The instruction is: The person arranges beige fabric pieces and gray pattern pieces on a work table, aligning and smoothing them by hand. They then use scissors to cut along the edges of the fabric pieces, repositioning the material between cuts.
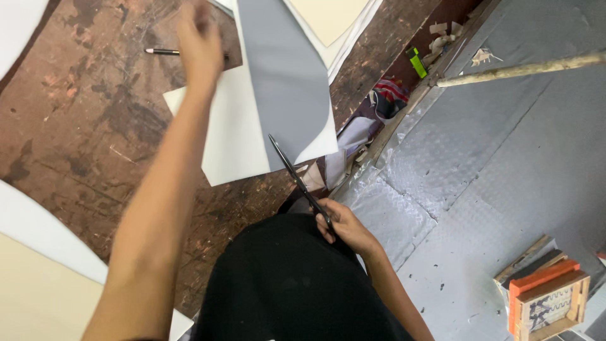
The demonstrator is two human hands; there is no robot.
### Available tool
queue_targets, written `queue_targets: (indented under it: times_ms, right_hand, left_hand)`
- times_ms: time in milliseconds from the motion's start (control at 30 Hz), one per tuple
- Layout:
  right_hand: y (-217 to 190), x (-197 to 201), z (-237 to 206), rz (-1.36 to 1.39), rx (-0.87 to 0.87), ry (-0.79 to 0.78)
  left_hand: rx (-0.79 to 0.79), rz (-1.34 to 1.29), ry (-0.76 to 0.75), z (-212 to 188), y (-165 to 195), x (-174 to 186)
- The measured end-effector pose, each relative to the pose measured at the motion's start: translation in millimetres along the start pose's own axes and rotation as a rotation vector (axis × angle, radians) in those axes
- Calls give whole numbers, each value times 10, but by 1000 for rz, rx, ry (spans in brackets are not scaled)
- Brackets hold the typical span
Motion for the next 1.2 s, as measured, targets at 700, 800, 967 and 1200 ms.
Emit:
queue_targets:
  times_ms: [700,800,967,1200]
  right_hand:
    - [1180,-689,-173,-63,-34,22]
    - [1169,-816,135,-46,21,-19]
    - [1131,-909,403,170,96,-4]
    - [1012,-835,425,121,164,104]
  left_hand:
    - [-294,718,-368,-2082,-669,154]
    - [-265,705,-379,-2061,-632,172]
    - [-258,727,-388,-2059,-557,193]
    - [-228,731,-411,-2009,-516,169]
Point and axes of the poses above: each hand's wrist, its own z-axis towards the middle knuckle, its own x-axis out of the back of the hand, y = z × x, the point moved 8 cm from there along z, towards the middle knuckle, and after that the axes turned 2 degrees about -y, right-handed, at the moved point
